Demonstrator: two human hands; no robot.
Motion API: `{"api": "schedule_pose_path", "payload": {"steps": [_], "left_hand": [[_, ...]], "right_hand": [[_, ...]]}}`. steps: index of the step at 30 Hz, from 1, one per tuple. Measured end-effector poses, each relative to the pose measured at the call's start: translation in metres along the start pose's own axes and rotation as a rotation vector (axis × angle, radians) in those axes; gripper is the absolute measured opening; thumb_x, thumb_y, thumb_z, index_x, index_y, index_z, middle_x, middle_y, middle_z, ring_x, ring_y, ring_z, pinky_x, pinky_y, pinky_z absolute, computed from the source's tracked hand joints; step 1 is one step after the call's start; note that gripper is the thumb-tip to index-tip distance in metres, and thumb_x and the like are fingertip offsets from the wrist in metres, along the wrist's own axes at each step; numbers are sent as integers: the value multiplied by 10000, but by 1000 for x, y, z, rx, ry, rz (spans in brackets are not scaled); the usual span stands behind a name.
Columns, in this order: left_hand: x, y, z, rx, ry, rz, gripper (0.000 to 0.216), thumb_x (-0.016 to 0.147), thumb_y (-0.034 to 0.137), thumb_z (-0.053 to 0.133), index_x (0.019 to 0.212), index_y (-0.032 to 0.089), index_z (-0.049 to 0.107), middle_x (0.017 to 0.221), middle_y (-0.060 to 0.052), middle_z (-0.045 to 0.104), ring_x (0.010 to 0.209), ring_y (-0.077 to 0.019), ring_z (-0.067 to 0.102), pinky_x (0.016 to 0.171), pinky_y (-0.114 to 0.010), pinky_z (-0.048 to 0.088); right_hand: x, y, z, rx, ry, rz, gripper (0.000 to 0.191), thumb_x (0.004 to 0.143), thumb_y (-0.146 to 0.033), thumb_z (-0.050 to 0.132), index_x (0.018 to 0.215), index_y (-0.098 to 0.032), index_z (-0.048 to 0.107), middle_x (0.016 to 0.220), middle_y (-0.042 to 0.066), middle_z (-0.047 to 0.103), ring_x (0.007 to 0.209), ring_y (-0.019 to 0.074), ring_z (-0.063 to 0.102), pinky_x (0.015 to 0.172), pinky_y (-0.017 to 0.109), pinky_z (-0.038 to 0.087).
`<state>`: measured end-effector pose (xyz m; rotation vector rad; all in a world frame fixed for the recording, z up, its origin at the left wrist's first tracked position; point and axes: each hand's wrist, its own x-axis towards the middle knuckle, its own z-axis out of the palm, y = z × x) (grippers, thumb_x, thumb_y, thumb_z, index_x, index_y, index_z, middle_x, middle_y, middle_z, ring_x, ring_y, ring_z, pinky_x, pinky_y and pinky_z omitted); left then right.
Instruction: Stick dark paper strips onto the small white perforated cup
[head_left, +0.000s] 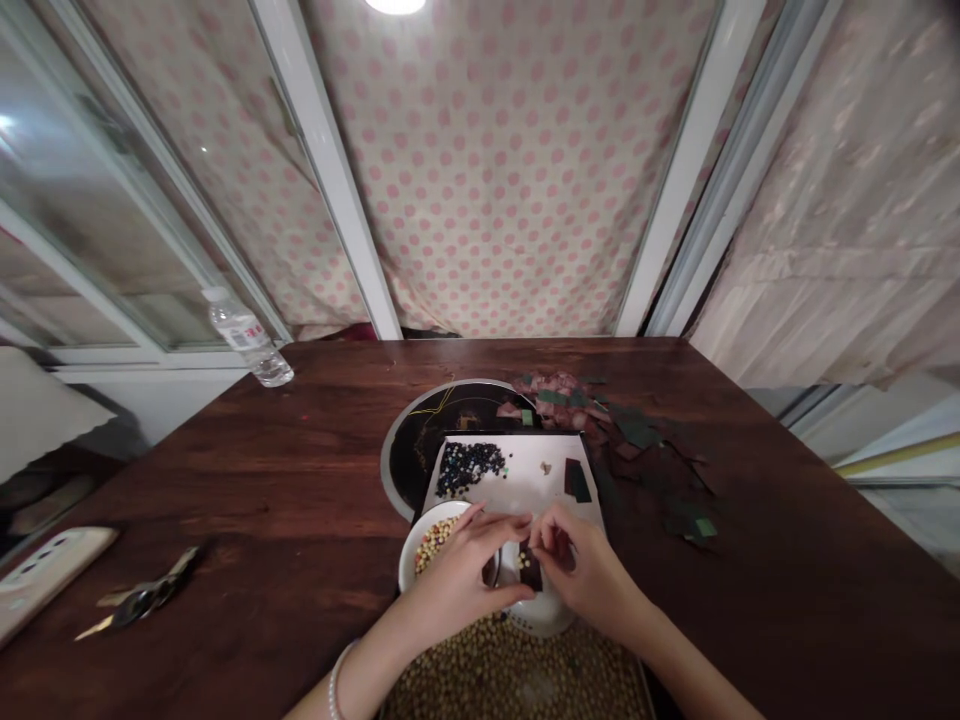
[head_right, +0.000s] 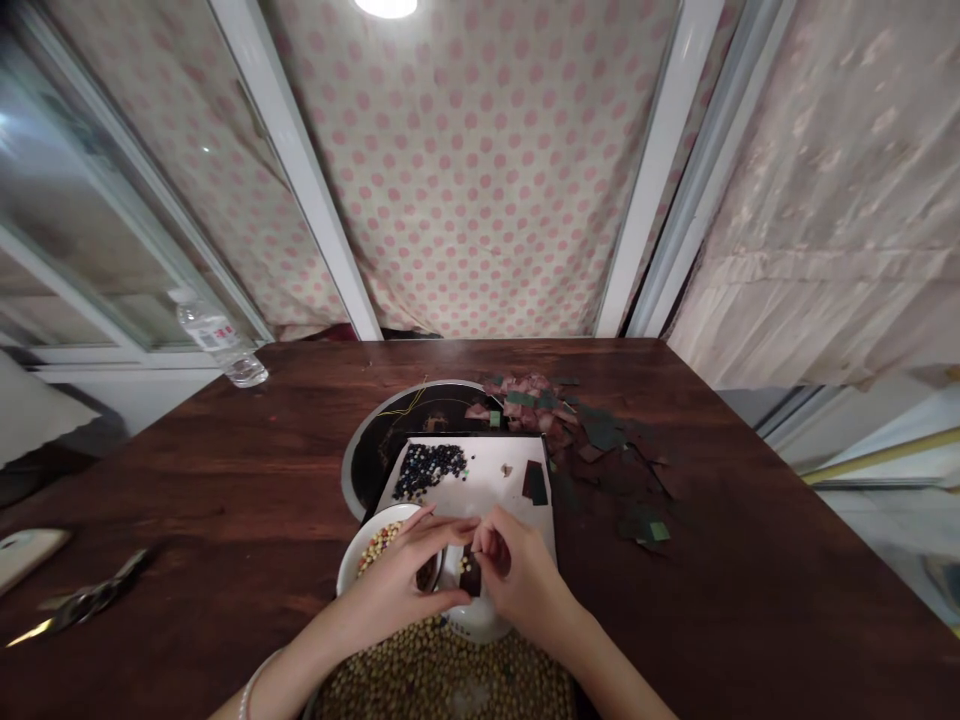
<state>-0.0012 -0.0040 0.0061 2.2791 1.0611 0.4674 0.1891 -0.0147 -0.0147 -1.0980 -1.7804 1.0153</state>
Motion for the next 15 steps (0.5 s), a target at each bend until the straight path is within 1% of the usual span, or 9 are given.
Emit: {"api": "schedule_pose_path", "payload": {"steps": [5,8,10,15], "left_hand": [[-1,3,0,-29,25,-11,546,665,296,789,1160,290,556,1271,-37,590,1182,-248,530,1132,-518,188],[0,2,2,-37,28,-19,503,675,304,782,1132,288,572,1247,-36,604,1178,-246,530,1125,-526,183],[1,0,3,-30,30,-9,472,690,318,771,1120,283,578,1245,-38,604,1183,-243,524,1123,-526,177],[3,-3,5,-11,55,69,381,706,340,750,1046,251,603,1175,-35,641,1122,-235,559,1111,-515,195]], "right_hand": [[1,7,1,-32,15,20,151,738,-92,509,708,-222,438,659,-14,529,560,127,464,514,249,362],[1,6,0,-53,44,31,140,725,-91,524,716,-215,459,648,-20,524,559,124,466,520,244,370],[1,4,-2,-60,43,9,147,714,-78,523,711,-212,462,637,-28,512,559,118,458,523,238,365],[1,-1,-9,-56,-67,-88,160,669,-62,552,655,-199,470,625,-37,495,579,109,438,531,226,345]]}}
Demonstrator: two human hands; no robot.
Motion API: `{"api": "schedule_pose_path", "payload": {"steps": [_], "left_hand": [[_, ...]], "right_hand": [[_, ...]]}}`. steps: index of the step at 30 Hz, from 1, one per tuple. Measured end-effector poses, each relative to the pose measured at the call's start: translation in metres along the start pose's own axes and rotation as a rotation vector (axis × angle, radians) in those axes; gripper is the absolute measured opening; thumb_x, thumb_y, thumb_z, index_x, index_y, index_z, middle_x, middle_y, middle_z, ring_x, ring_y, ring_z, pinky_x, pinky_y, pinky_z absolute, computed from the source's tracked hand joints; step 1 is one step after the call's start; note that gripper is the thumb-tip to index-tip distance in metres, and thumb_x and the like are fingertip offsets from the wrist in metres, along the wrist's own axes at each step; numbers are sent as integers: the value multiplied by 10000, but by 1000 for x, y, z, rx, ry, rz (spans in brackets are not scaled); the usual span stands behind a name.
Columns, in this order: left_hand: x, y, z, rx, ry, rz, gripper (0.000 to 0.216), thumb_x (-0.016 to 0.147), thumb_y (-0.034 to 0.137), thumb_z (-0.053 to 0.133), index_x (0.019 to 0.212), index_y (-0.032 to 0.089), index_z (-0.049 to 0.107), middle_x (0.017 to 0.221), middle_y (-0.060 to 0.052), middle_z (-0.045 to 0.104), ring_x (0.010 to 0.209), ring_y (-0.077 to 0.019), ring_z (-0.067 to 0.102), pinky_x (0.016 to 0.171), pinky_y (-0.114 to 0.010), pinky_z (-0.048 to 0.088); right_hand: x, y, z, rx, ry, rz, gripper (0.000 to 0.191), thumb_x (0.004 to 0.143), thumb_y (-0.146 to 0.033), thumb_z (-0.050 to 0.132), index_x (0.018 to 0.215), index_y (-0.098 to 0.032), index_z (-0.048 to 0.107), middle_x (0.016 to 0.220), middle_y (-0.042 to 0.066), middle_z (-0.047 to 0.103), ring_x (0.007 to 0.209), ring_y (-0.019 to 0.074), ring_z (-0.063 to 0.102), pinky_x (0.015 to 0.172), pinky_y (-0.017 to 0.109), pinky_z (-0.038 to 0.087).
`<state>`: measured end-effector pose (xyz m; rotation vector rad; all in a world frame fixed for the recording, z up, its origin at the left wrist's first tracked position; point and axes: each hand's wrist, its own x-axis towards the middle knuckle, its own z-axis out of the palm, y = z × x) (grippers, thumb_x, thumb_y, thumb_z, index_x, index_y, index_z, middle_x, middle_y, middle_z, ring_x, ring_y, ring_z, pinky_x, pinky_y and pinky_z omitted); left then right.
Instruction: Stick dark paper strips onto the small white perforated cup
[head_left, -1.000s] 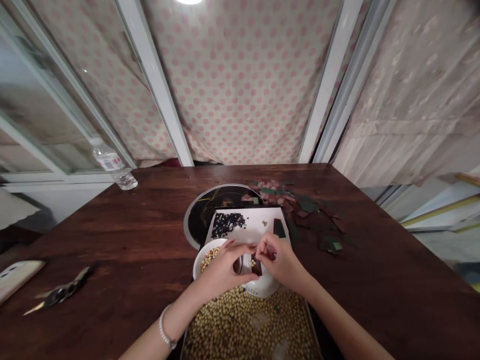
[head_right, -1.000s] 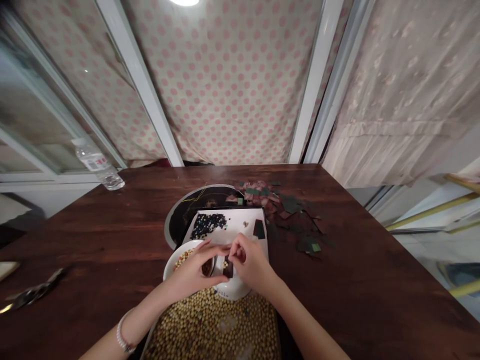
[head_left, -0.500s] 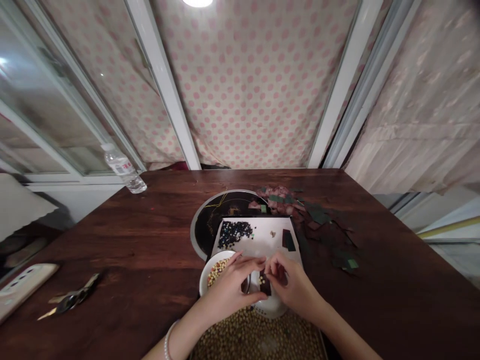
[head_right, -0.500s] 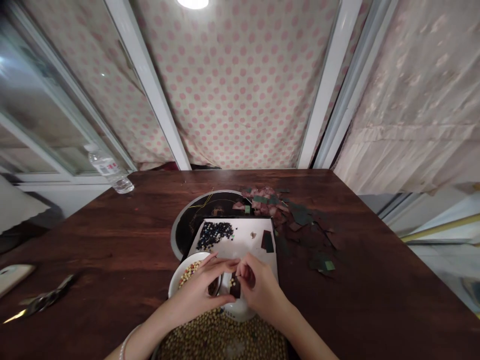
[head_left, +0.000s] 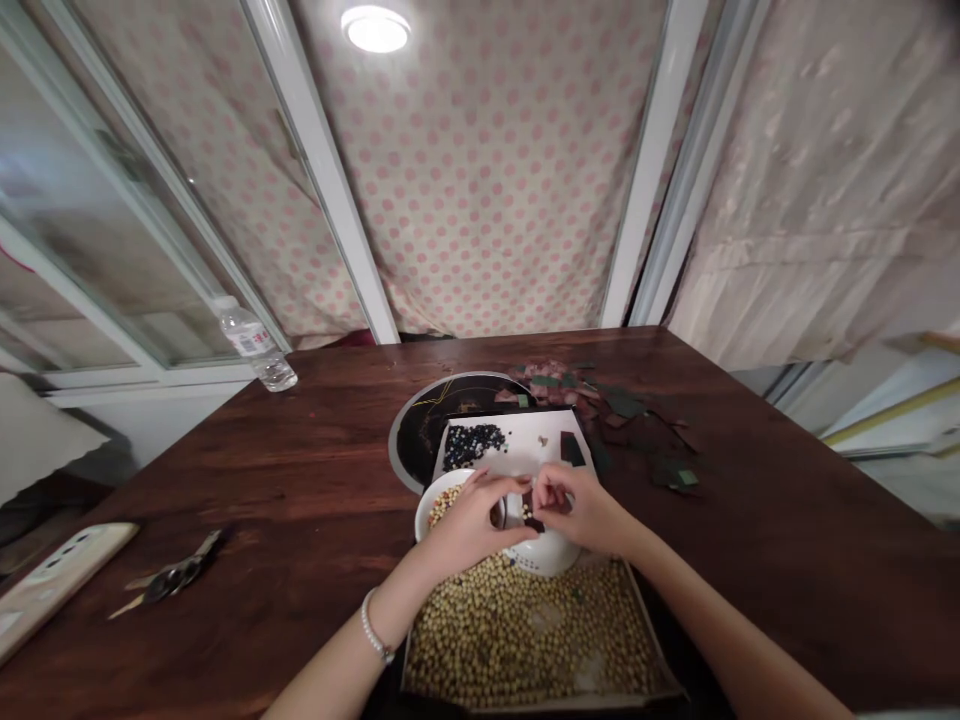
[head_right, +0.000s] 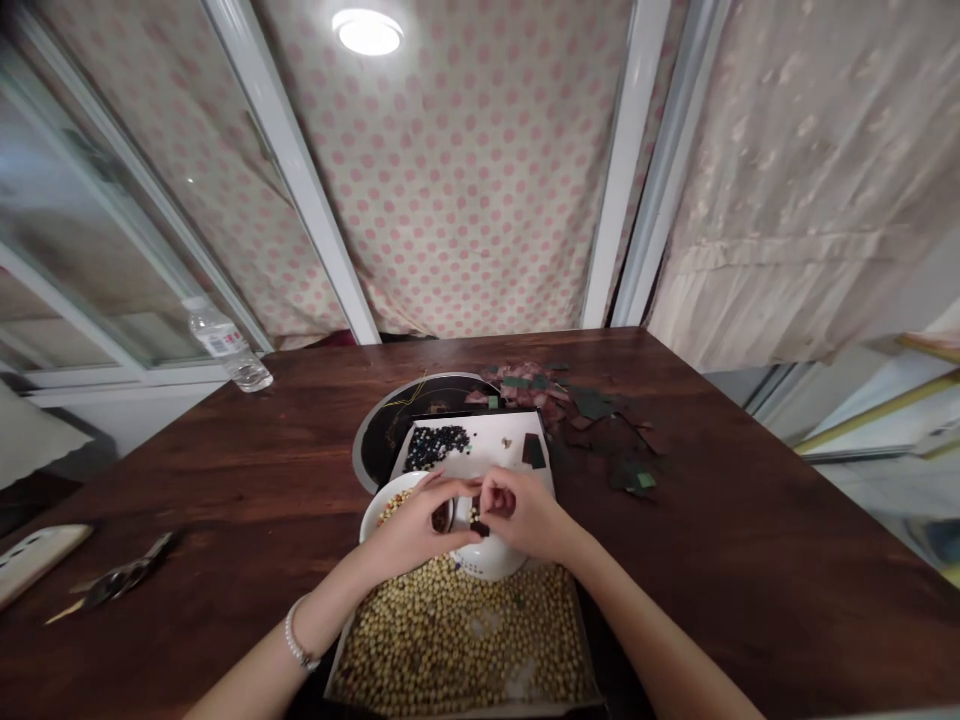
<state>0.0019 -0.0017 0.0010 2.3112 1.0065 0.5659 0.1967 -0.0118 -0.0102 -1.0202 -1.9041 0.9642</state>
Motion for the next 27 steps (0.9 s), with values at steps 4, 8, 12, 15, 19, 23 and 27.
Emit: {"api": "schedule_pose_path", "payload": {"steps": [4,8,12,15,19,23,27], "left_hand": [[1,2,0,23,-3,15,334,726,328,728,1021,234,602,1126,-29,662,1069,-227,585,1109,-523,189],[2,4,0,32,-13,40,322,744,343,708,1025,224,606,1085,-21,677,1007,-211,610,1115,-518,169],[1,5,-2,20,-21,55,318,750,367,697,1022,226,615,1078,-26,683,995,-213,613,1106,-521,178],[1,5,-3,6,-27,42,336,743,357,705,1039,230,612,1121,-32,669,1037,-224,598,1105,-525,164],[1,4,-1,20,-10,27,295,730,354,714,972,212,624,992,-12,692,925,-206,624,1096,-507,196],[2,2,0,31,24,24,242,709,340,724,869,197,613,842,10,684,814,-190,618,1063,-483,265],[2,0,0,32,-1,28,189,726,311,707,815,189,594,818,17,678,809,-177,617,1067,-447,272]], "right_hand": [[1,2,-1,45,19,-2,130,685,-87,553,676,-195,481,644,-34,522,587,107,450,545,226,359],[1,5,1,89,47,-11,133,696,-99,538,681,-200,452,651,-31,550,580,107,469,556,233,378],[0,5,1,100,43,-32,194,694,-109,539,641,-210,381,653,-28,580,577,107,488,560,235,386],[-1,4,0,90,-7,-35,230,670,-96,553,623,-211,359,653,-24,601,569,103,480,549,230,376],[2,0,7,145,69,-29,276,669,-114,573,620,-220,323,679,-9,629,602,115,511,557,237,386],[10,-8,23,99,165,-95,318,675,-109,574,591,-224,289,719,-3,642,659,130,548,596,252,402],[10,-11,25,-9,146,-131,274,684,-113,590,560,-216,368,714,-11,624,697,145,573,618,268,414]]}}
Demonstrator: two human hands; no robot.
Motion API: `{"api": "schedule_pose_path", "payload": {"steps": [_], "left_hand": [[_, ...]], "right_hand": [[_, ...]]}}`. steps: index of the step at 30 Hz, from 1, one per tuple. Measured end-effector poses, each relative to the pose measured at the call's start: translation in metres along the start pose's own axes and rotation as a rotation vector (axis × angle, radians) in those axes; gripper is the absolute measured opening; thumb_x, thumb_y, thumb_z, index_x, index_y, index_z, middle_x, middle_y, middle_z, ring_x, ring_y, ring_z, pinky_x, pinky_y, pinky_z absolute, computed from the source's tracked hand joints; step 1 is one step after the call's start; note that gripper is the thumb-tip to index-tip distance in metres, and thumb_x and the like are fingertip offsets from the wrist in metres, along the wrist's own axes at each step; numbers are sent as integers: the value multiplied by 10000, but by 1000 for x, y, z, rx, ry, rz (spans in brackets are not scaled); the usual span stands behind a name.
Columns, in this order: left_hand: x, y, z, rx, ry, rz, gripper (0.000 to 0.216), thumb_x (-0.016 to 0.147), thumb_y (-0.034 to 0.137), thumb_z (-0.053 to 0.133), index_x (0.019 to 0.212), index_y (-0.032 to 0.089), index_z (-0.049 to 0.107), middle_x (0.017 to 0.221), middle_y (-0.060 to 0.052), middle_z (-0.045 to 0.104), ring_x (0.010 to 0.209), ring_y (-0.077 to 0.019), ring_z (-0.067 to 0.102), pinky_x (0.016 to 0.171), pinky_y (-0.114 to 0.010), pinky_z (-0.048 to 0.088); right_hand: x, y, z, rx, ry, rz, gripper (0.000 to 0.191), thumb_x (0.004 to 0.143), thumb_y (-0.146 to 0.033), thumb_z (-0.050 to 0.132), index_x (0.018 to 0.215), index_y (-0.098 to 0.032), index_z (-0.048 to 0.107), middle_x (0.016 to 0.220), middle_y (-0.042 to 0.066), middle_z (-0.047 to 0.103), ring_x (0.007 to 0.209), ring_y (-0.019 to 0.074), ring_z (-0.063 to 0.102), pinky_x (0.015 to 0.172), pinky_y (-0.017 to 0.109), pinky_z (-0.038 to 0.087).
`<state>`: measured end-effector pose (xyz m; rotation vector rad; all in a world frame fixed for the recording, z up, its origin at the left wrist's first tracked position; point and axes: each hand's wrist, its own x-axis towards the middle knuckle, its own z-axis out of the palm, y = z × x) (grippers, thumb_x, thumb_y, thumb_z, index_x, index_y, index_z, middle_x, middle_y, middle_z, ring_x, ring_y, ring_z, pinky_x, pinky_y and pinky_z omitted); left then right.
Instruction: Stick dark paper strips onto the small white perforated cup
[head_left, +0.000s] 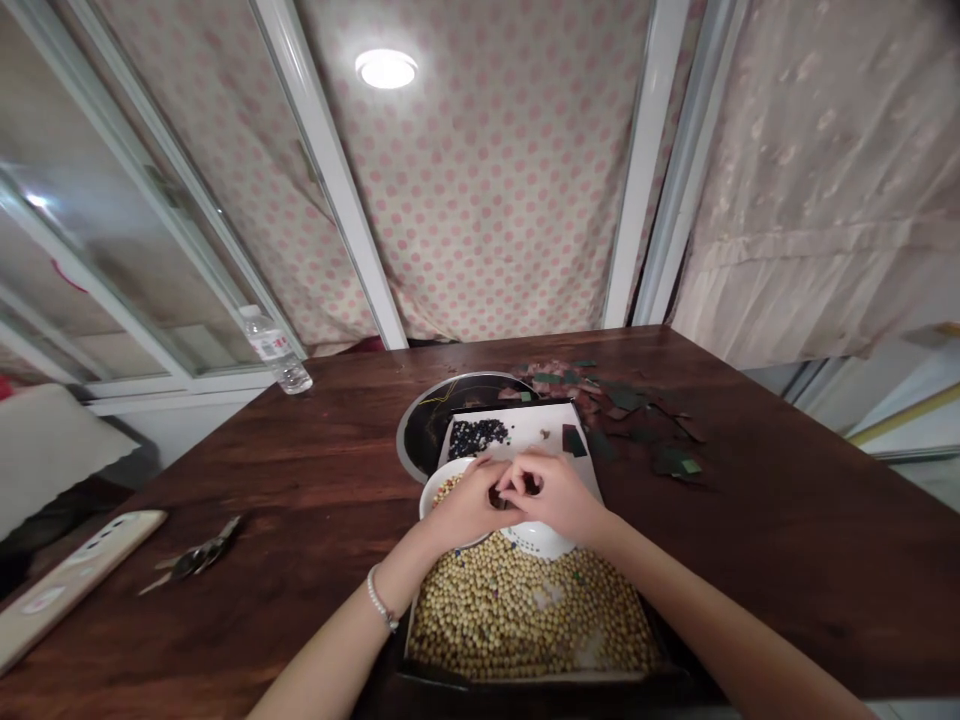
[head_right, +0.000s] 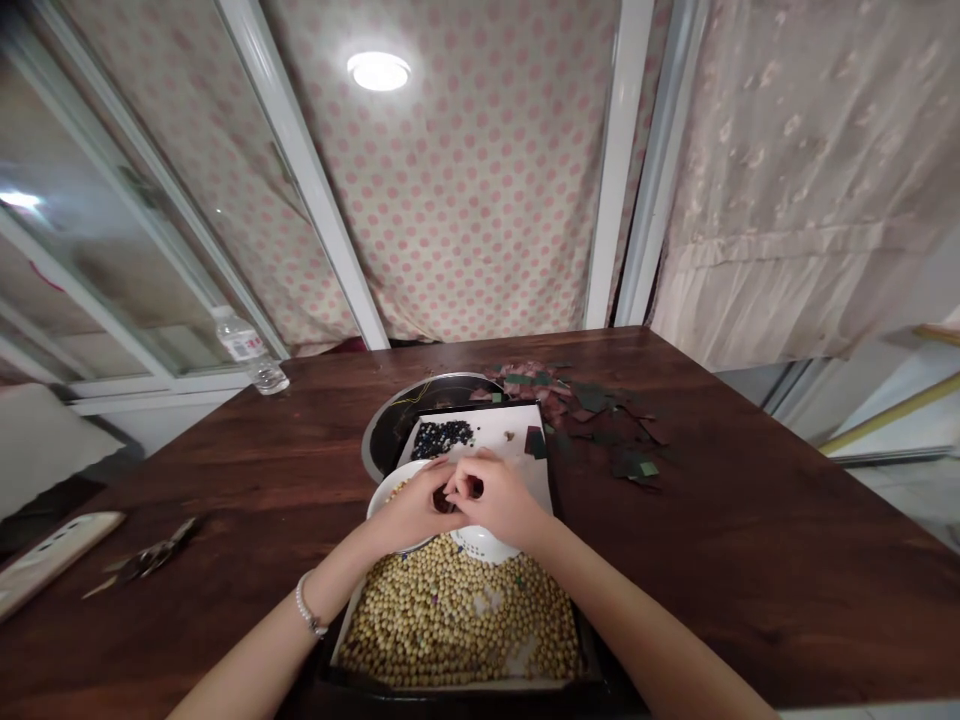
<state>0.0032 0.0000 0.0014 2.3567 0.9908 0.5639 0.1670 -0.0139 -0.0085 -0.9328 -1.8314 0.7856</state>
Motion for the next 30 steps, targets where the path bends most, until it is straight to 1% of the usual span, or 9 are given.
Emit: {"api": "schedule_pose_path", "payload": {"steps": [3,5,7,9,12,16,22,26,30], "left_hand": [[0,1,0,-10,-1,3,293,716,347,729,945,212,606,971,-3,690,941,-203,612,1094,-457,228],[0,2,-1,-11,-3,4,357,713,357,736,1019,231,601,1072,-15,678,1017,-216,594,1097,-466,218],[0,3,-1,-9,-19,2,369,725,360,728,1048,238,598,1126,-23,665,1051,-219,586,1096,-474,214],[0,4,-1,-5,-34,2,355,741,365,713,1054,243,597,1159,-26,653,1081,-219,577,1102,-482,198],[0,4,-1,3,-43,4,334,756,363,698,1051,245,594,1167,-19,650,1095,-212,573,1114,-484,178],[0,4,0,2,-40,4,360,749,352,710,1068,245,581,1182,-14,646,1106,-204,570,1124,-481,168],[0,5,0,18,-33,22,337,761,337,694,1064,240,584,1114,-10,669,1047,-196,598,1128,-491,161],[0,5,0,37,-28,31,305,765,345,684,1032,229,596,1053,-10,681,1001,-197,610,1120,-494,190],[0,4,1,44,-33,31,296,764,340,686,1024,225,601,1027,-11,681,977,-196,616,1121,-496,194]], "right_hand": [[-4,3,-15,-8,33,14,235,706,-134,604,598,-216,412,792,-2,677,752,157,594,647,283,409],[-7,8,-26,4,54,62,222,713,-136,596,611,-215,415,783,2,688,728,154,600,614,273,394],[-8,11,-31,39,39,115,208,705,-140,590,614,-215,419,742,3,677,691,151,596,582,264,386],[-8,12,-32,86,-3,150,193,689,-142,586,616,-215,423,712,3,659,656,146,581,571,262,394],[-8,10,-27,88,-65,165,186,671,-124,559,598,-214,413,657,-8,620,584,127,527,552,258,393],[-8,8,-24,-19,-63,144,197,664,-90,528,578,-214,401,593,-24,567,536,114,479,523,251,362],[-11,15,-21,-53,-70,38,205,656,-42,498,597,-211,398,672,-23,633,592,116,525,540,247,358],[-13,18,-20,-91,-84,-21,165,667,-50,497,640,-209,460,699,-20,620,623,115,531,565,243,370],[-13,17,-19,-105,-76,-52,151,680,-55,487,661,-205,477,721,-9,612,630,114,520,570,244,369]]}}
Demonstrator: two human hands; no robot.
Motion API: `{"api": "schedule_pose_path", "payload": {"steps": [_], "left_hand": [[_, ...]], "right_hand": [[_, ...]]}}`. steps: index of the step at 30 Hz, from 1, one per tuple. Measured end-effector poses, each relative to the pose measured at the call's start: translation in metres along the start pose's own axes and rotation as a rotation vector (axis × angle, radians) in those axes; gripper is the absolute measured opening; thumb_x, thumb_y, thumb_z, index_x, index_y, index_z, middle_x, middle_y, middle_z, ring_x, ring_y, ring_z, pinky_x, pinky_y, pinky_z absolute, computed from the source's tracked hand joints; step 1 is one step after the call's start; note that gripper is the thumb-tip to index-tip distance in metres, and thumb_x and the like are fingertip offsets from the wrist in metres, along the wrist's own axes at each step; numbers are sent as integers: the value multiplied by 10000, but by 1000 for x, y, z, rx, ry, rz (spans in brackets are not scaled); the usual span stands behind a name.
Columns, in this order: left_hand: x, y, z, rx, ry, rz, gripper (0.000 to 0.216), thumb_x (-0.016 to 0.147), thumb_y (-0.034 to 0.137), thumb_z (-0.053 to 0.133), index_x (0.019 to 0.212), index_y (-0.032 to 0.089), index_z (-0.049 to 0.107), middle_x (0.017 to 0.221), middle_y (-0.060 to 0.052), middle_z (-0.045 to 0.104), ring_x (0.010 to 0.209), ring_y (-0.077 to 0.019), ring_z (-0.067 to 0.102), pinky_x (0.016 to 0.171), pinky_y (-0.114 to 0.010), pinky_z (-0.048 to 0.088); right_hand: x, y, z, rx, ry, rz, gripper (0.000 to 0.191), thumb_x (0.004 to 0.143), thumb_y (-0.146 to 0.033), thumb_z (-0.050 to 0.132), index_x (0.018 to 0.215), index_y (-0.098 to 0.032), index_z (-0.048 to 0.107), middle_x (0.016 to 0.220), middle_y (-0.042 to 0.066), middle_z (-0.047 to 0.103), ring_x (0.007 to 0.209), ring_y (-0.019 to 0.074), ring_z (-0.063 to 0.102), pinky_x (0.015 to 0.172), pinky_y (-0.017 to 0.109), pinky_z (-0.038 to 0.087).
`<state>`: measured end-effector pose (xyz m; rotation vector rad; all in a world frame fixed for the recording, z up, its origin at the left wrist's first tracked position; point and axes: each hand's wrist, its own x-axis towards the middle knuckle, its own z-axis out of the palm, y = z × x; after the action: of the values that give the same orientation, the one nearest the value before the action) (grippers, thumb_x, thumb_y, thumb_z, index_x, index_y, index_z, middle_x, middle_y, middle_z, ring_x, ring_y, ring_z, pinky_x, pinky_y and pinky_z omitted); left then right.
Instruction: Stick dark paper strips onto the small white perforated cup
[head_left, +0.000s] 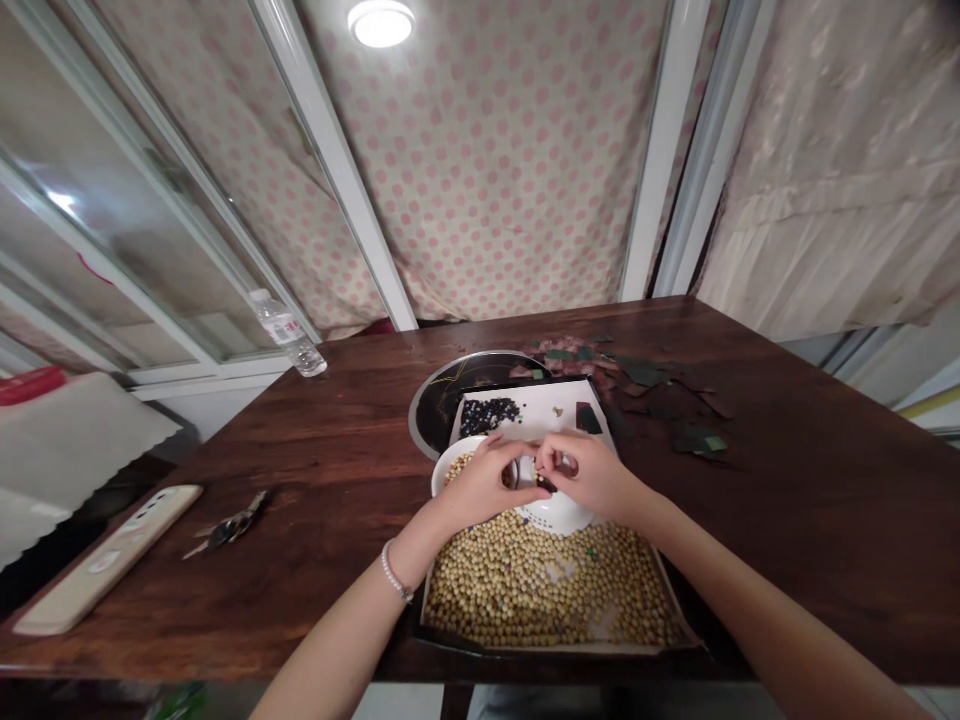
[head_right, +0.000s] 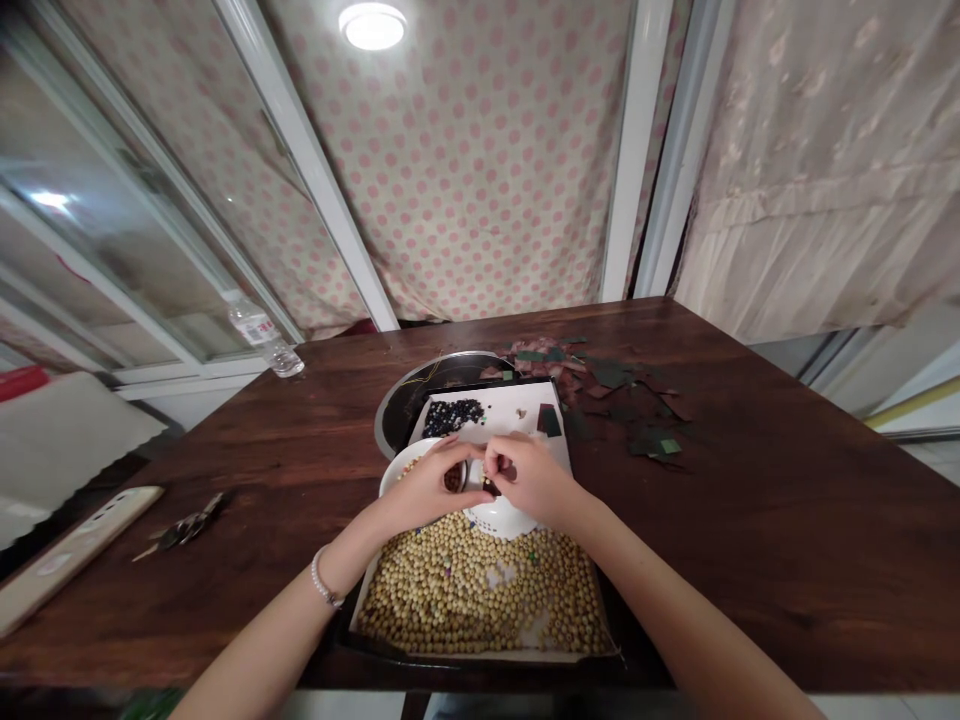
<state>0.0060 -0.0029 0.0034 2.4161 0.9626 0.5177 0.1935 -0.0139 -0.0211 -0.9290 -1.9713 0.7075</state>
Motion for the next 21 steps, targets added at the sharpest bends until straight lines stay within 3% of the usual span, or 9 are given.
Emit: {"api": "schedule_pose_path", "payload": {"steps": [14,21], "left_hand": [[0,-2,1,-7,17,11,286,757,354,690,995,221,605,1006,-8,685,954,-189,619,1119,-502,195],[0,0,1,-19,18,-28,391,731,344,719,1085,241,592,1120,-28,673,1032,-216,613,1113,-530,188]], "right_hand": [[0,-1,0,-16,-25,3,139,714,-68,493,701,-206,479,733,-2,585,642,119,502,597,248,376],[1,1,-17,-77,-8,13,116,740,-106,505,715,-207,454,698,-16,550,603,111,468,584,241,356]]}}
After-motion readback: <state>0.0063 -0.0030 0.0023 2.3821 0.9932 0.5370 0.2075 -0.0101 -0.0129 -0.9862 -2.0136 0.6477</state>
